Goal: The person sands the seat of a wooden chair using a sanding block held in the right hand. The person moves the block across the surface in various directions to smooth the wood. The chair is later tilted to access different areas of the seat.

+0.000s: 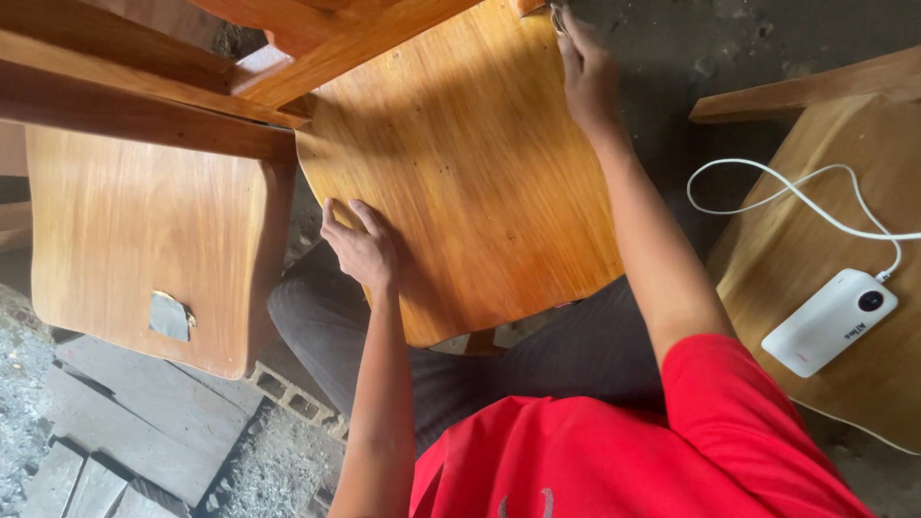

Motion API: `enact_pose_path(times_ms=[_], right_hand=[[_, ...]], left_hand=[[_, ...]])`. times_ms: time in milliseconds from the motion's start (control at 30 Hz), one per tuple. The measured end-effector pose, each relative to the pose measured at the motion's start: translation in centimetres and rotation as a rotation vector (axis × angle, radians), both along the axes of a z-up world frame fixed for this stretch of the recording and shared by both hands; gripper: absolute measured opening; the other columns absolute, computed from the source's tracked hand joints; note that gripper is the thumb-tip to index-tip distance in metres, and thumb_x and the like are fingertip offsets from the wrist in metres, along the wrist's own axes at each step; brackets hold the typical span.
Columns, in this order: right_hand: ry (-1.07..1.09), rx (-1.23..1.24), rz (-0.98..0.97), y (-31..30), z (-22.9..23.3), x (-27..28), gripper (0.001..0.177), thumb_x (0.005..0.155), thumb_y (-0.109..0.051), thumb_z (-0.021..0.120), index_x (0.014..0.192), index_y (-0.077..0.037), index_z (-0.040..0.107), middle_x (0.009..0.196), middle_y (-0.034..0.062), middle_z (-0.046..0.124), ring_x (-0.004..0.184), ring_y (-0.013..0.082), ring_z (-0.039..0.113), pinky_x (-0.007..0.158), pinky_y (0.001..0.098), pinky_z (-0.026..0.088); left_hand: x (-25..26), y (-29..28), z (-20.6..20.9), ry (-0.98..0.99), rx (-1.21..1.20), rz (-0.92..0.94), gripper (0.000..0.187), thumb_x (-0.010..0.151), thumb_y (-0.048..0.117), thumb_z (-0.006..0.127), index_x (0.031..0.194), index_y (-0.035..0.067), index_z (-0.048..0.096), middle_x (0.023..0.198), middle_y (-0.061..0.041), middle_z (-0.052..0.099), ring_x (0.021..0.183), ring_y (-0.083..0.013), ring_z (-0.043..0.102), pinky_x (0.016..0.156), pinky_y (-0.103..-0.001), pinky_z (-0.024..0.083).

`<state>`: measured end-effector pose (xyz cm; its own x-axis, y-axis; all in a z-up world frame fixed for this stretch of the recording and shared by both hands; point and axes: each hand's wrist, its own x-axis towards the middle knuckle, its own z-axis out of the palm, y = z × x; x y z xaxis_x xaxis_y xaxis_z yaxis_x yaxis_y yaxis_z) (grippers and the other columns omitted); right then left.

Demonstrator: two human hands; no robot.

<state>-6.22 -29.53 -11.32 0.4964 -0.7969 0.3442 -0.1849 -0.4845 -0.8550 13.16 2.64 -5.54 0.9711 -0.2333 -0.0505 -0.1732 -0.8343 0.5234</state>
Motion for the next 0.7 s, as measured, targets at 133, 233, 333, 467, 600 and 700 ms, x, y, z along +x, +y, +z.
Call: enact_pose_path(times_ms=[133, 233, 333, 467, 600, 700], right_hand=[[0.095, 0.24, 0.015, 7.4, 4.5, -6.5, 0.039, 0.114, -0.006, 0.042, 0.152, 0.006, 0.043, 0.153, 0.0224, 0.049, 0.144, 0.0303, 0.048, 0.12, 0.0361, 0.039], [0.261, 0.273, -0.133, 10.8, 5.3, -8.8, 0.034, 0.113, -0.014, 0.052, 0.146, -0.007, 0.061, 0.137, 0.0195, 0.064, 0.127, 0.0312, 0.06, 0.11, 0.0424, 0.048], [0.242, 0.242, -0.108, 7.2, 4.3, -6.2, 0.035, 0.115, -0.015, 0.052, 0.146, -0.001, 0.059, 0.139, 0.027, 0.059, 0.129, 0.0373, 0.057, 0.11, 0.0484, 0.047], [0.123, 0.085, 0.065, -0.6, 1.1, 0.3, 0.038, 0.116, -0.012, 0.037, 0.149, 0.005, 0.047, 0.149, 0.0225, 0.053, 0.14, 0.0316, 0.049, 0.118, 0.0384, 0.039], [0.194, -0.044, 0.123, 1.3, 3.6, -0.9, 0.042, 0.114, 0.002, 0.03, 0.154, 0.003, 0.04, 0.156, 0.0263, 0.044, 0.149, 0.0337, 0.039, 0.127, 0.044, 0.031], [0.261, -0.205, 0.144, 7.0, 3.7, -5.9, 0.081, 0.102, 0.032, 0.034, 0.166, -0.015, 0.021, 0.17, 0.0117, 0.026, 0.159, 0.0327, 0.027, 0.135, 0.0399, 0.028]], left_hand=[[0.0, 0.5, -1.6, -0.035, 0.006, 0.005, 0.054, 0.104, 0.05, 0.044, 0.143, 0.013, 0.049, 0.126, -0.018, 0.058, 0.114, -0.0414, 0.064, 0.079, -0.06, 0.054], [0.5, 1.2, -3.8, -0.195, 0.062, -0.033, 0.04, 0.109, 0.044, 0.051, 0.142, 0.021, 0.049, 0.124, -0.006, 0.055, 0.115, -0.0329, 0.067, 0.082, -0.054, 0.062], [0.4, 0.6, -3.1, -0.217, 0.075, -0.047, 0.039, 0.11, 0.041, 0.051, 0.142, 0.019, 0.049, 0.125, -0.007, 0.054, 0.116, -0.0341, 0.066, 0.083, -0.054, 0.062], [0.1, 0.2, -1.3, -0.104, 0.035, -0.031, 0.053, 0.107, 0.047, 0.041, 0.143, 0.01, 0.048, 0.127, -0.018, 0.058, 0.117, -0.0402, 0.063, 0.083, -0.057, 0.053], [0.0, -0.3, -0.5, -0.06, 0.024, -0.008, 0.048, 0.106, 0.046, 0.043, 0.141, 0.012, 0.048, 0.124, -0.019, 0.058, 0.113, -0.0418, 0.063, 0.083, -0.059, 0.051], [-0.1, -0.9, 0.4, -0.021, 0.016, -0.003, 0.053, 0.106, 0.047, 0.041, 0.144, 0.011, 0.047, 0.127, -0.018, 0.058, 0.119, -0.0398, 0.061, 0.09, -0.057, 0.049]])
